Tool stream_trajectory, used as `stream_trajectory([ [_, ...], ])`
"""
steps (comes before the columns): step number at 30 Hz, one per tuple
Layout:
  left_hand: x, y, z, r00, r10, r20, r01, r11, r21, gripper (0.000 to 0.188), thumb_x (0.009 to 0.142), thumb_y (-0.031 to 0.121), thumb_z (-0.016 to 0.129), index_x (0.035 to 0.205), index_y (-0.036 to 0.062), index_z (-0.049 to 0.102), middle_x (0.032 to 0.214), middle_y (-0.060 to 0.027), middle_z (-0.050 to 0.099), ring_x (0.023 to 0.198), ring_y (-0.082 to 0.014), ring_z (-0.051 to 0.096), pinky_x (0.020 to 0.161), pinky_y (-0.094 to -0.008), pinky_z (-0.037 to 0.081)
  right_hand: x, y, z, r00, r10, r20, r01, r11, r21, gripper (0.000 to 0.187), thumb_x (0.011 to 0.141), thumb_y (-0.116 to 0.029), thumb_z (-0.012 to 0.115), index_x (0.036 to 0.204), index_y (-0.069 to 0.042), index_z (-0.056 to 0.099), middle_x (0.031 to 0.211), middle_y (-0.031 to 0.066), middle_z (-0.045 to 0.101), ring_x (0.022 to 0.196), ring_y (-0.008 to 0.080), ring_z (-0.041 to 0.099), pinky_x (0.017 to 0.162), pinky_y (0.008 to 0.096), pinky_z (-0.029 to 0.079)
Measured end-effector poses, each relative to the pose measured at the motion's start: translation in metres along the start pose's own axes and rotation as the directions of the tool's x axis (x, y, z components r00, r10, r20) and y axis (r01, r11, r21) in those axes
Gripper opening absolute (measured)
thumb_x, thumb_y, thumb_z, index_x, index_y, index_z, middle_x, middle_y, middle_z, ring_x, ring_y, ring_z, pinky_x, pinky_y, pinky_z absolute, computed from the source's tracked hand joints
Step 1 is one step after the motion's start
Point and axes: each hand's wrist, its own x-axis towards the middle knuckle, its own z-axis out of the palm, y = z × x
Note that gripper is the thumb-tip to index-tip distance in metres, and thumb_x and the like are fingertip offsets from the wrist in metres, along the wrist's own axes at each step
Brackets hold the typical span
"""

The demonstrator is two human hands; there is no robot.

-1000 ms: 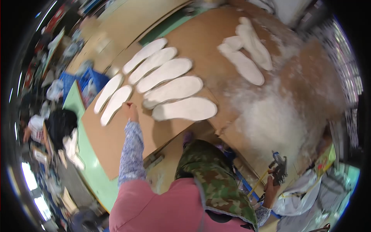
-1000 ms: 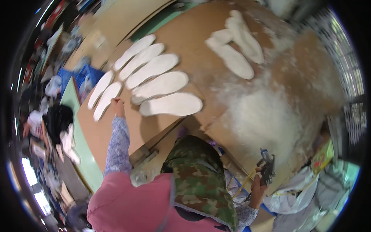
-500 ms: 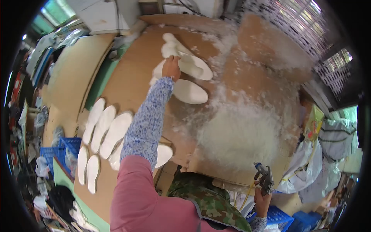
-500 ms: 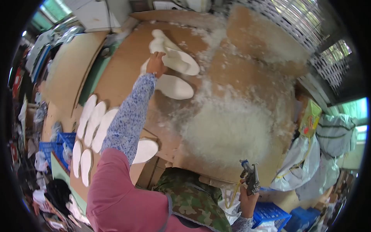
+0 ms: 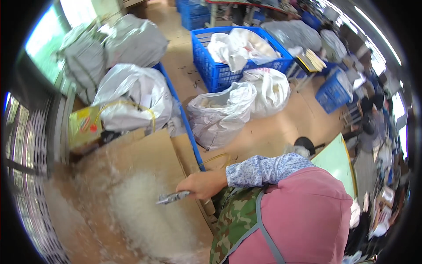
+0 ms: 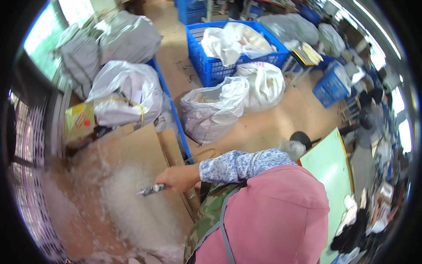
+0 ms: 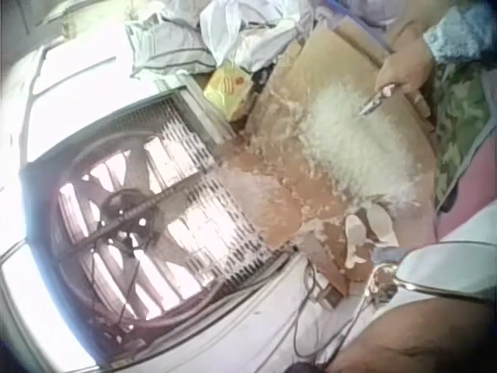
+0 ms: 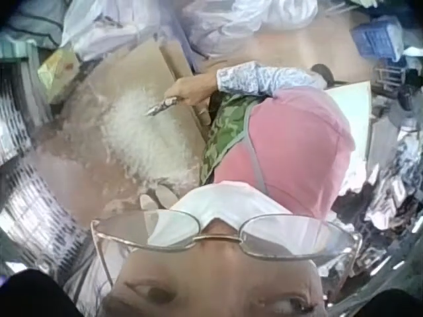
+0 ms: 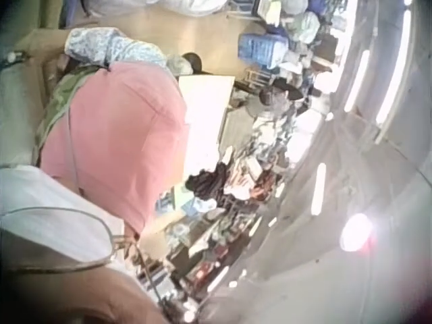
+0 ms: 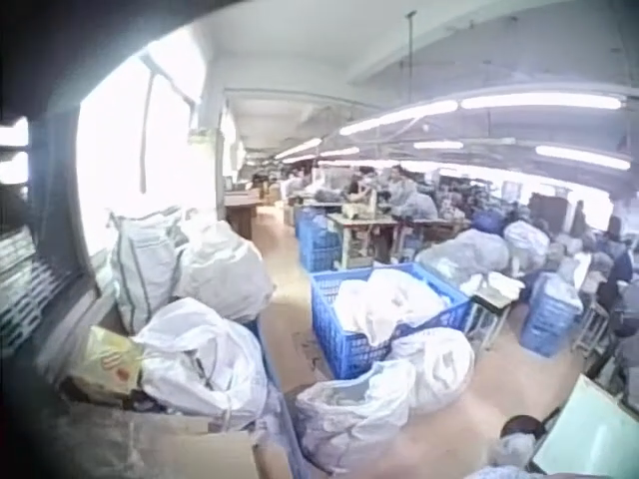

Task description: Applying adhesive spray and white fluff material to shoe insoles in a manufacturing setting.

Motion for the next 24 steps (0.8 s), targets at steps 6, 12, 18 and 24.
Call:
stream_trajectory([
  [6, 0.076, 0.043, -0.016, 0.994, 0.063, 0.087, -0.018, 0.895, -0.446, 0.037, 0.089, 0.023, 0.058, 0.118, -0.0012, 0.057, 0.112, -0.0176, 0.061, 0.104, -0.028, 0.059, 0.091, -0.041, 0.049, -0.011, 0.003, -0.056, 0.986, 0.026, 0.167, -0.051, 0.988, 0.146, 0.025, 0.083, -0.006, 0.059, 0.107, -0.001, 0.057, 0.095, 0.0204, 0.062, 0.091, 0.0389, 0.06, 0.078, 0.0452, 0.048],
  [12, -0.096, -0.003, -0.082, 0.912, -0.391, 0.124, 0.345, 0.566, -0.749, 0.036, 0.09, 0.021, 0.061, 0.117, -0.0026, 0.057, 0.112, -0.0178, 0.062, 0.106, -0.0259, 0.06, 0.093, -0.0385, 0.05, 0.02, 0.027, -0.068, 0.975, -0.119, 0.185, 0.08, 0.975, 0.209, 0.022, 0.081, -0.006, 0.059, 0.103, -0.001, 0.058, 0.092, 0.0215, 0.063, 0.088, 0.0401, 0.061, 0.076, 0.0455, 0.048],
  [18, -0.416, 0.213, -0.184, -0.044, -0.99, -0.135, -0.028, 0.136, -0.99, 0.038, 0.09, 0.014, 0.063, 0.122, -0.0037, 0.054, 0.118, -0.015, 0.062, 0.111, -0.0245, 0.059, 0.097, -0.0362, 0.049, 0.008, 0.033, -0.133, 0.961, 0.085, 0.261, -0.128, 0.98, 0.155, 0.031, 0.081, -0.005, 0.062, 0.111, -0.002, 0.062, 0.077, 0.0124, 0.062, 0.066, 0.0238, 0.058, 0.065, 0.0353, 0.047],
  [24, -0.431, 0.262, -0.056, -0.204, -0.974, 0.098, -0.2, -0.057, -0.978, 0.036, 0.095, 0.012, 0.052, 0.13, 0.0101, 0.048, 0.129, -0.01, 0.055, 0.119, -0.028, 0.053, 0.092, -0.0481, 0.052, 0.032, 0.042, -0.129, 0.871, 0.229, 0.435, -0.321, 0.935, 0.151, 0.025, 0.086, -0.001, 0.059, 0.111, -0.002, 0.065, 0.065, -0.0031, 0.054, 0.055, 0.0042, 0.042, 0.05, 0.0242, 0.033],
])
